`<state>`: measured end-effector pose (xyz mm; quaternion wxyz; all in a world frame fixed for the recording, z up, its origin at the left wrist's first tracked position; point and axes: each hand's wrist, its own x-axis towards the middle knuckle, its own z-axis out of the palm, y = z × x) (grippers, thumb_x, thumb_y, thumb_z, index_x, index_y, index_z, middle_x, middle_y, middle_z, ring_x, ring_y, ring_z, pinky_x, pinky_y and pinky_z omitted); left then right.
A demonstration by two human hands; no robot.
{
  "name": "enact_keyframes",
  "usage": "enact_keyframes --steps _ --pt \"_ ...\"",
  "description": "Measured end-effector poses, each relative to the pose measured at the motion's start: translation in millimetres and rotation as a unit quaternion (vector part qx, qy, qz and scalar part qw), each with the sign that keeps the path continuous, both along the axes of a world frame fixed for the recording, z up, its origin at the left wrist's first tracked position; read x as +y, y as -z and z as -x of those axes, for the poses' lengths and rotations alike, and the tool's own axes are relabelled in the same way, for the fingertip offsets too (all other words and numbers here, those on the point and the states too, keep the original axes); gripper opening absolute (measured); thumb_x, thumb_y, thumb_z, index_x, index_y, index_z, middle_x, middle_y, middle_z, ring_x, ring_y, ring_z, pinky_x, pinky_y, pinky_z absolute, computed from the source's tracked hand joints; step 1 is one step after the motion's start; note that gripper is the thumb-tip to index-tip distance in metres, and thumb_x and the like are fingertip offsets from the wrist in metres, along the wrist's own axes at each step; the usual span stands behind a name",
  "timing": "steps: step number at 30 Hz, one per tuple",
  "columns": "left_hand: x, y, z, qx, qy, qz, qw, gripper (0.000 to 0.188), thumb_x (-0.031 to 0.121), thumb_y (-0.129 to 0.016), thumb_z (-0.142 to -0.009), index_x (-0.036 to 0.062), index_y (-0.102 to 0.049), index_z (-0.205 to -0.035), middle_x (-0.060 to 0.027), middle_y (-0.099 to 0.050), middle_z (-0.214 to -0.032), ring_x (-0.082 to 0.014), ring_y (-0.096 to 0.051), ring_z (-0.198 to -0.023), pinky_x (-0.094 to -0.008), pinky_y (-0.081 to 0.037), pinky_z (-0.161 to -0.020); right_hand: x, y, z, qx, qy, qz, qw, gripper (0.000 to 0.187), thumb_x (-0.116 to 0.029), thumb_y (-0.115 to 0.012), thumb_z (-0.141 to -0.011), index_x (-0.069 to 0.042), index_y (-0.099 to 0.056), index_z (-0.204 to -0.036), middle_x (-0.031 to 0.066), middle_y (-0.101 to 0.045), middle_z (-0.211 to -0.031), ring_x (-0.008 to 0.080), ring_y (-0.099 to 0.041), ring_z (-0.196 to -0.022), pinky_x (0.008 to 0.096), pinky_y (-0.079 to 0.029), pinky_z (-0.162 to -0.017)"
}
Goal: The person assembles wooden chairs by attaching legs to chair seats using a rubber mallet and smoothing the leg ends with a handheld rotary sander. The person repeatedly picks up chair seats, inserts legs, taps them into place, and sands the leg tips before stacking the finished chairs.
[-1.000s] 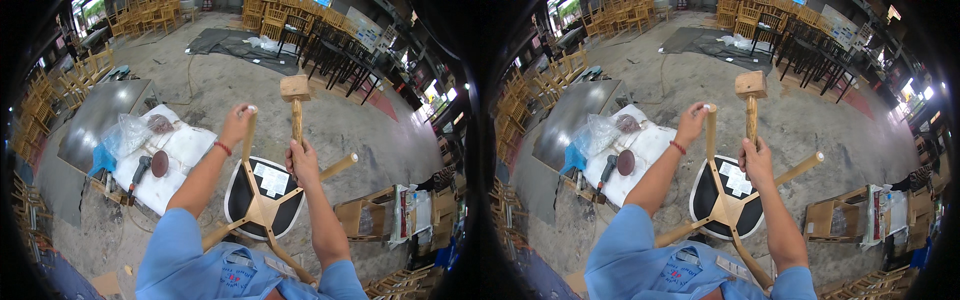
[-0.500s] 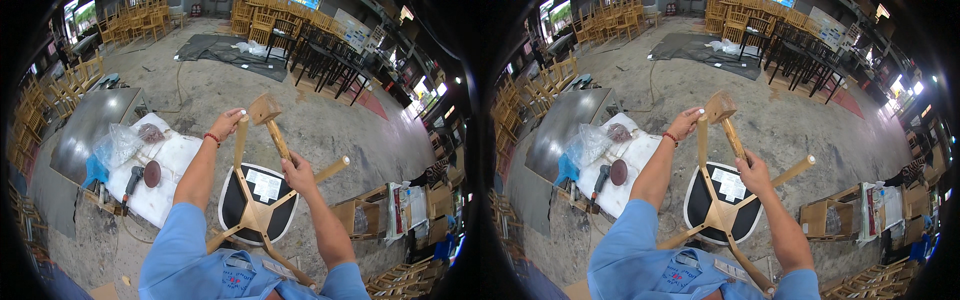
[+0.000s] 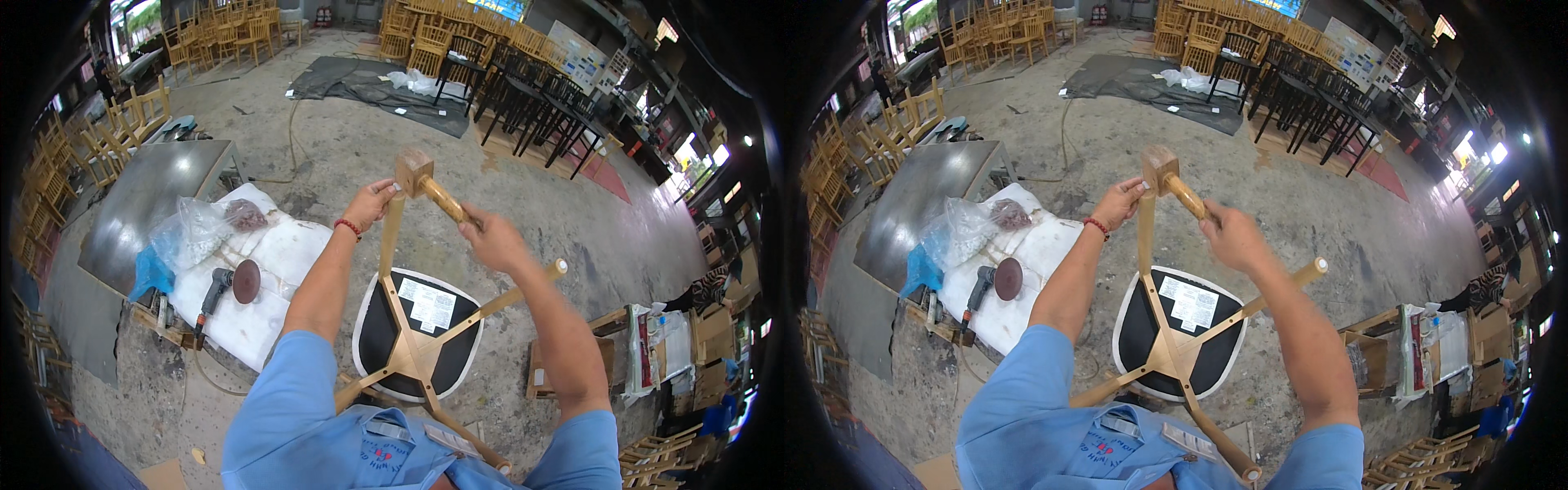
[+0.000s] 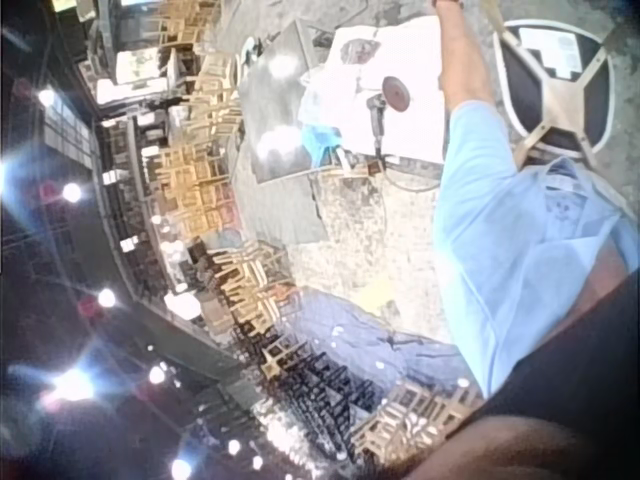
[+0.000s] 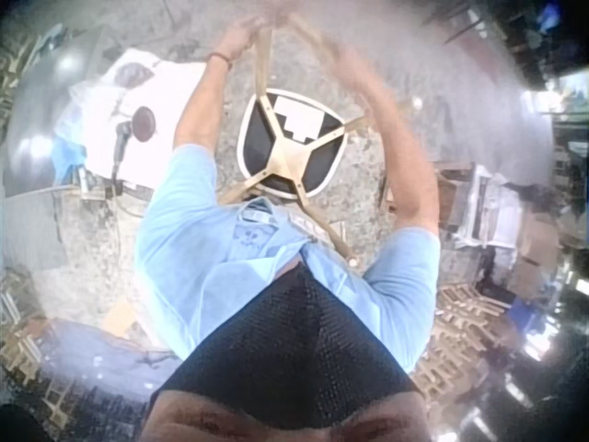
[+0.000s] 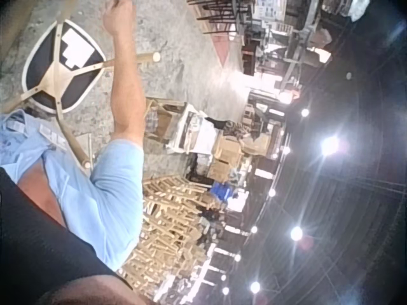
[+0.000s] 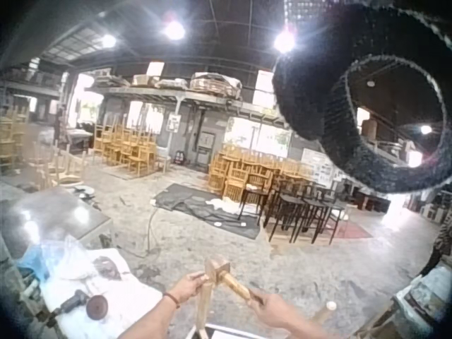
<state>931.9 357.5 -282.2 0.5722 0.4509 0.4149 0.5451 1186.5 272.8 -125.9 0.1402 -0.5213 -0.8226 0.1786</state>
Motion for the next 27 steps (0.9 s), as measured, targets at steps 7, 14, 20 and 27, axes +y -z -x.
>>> enact_keyframes --steps 7,14,20,27 --pt "-7 26 -6 0.176 -0.035 -0.046 0.983 0.054 0.025 -0.074 -0.085 0.0014 -0.055 -0.129 -0.0089 -0.066 -0.108 -0.0176 -0.062 -0.082 -0.0295 -0.049 -0.069 -27 -115 24 0.483 -0.037 -0.186 0.855 0.048 -0.026 -0.052 -0.101 -0.007 -0.043 -0.144 0.0016 -0.056 -0.069 0.0057 -0.048 -0.051 0.0199 -0.04 -0.043" --pt "0 35 -29 0.269 -0.053 -0.03 0.961 0.055 0.018 -0.079 -0.075 -0.0006 -0.057 -0.122 -0.0188 -0.067 -0.113 -0.0291 -0.066 -0.103 -0.0389 -0.05 -0.091 -13 86 -36 0.099 0.066 -0.017 0.993 0.044 -0.03 -0.053 -0.097 -0.009 -0.055 -0.136 0.0004 -0.058 -0.069 0.0114 -0.052 -0.059 0.0294 -0.045 -0.059" --pt "4 50 -6 0.264 -0.084 -0.042 0.96 0.055 0.016 -0.079 -0.075 -0.0011 -0.057 -0.122 -0.0169 -0.067 -0.112 -0.027 -0.064 -0.105 -0.0376 -0.05 -0.089 -37 -64 -15 0.258 0.069 -0.082 0.96 0.051 -0.029 -0.058 -0.097 -0.012 -0.047 -0.144 -0.0008 -0.055 -0.069 0.0068 -0.049 -0.058 0.0271 -0.044 -0.055" --pt "-15 30 -37 0.297 -0.062 -0.03 0.952 0.052 0.02 -0.079 -0.074 0.0022 -0.058 -0.119 -0.0185 -0.067 -0.111 -0.0315 -0.065 -0.103 -0.04 -0.05 -0.091 10 46 -4 0.111 0.087 -0.199 0.97 0.05 -0.028 -0.058 -0.096 -0.01 -0.049 -0.141 0.0115 -0.066 -0.078 0.0202 -0.059 -0.063 0.035 -0.051 -0.065"
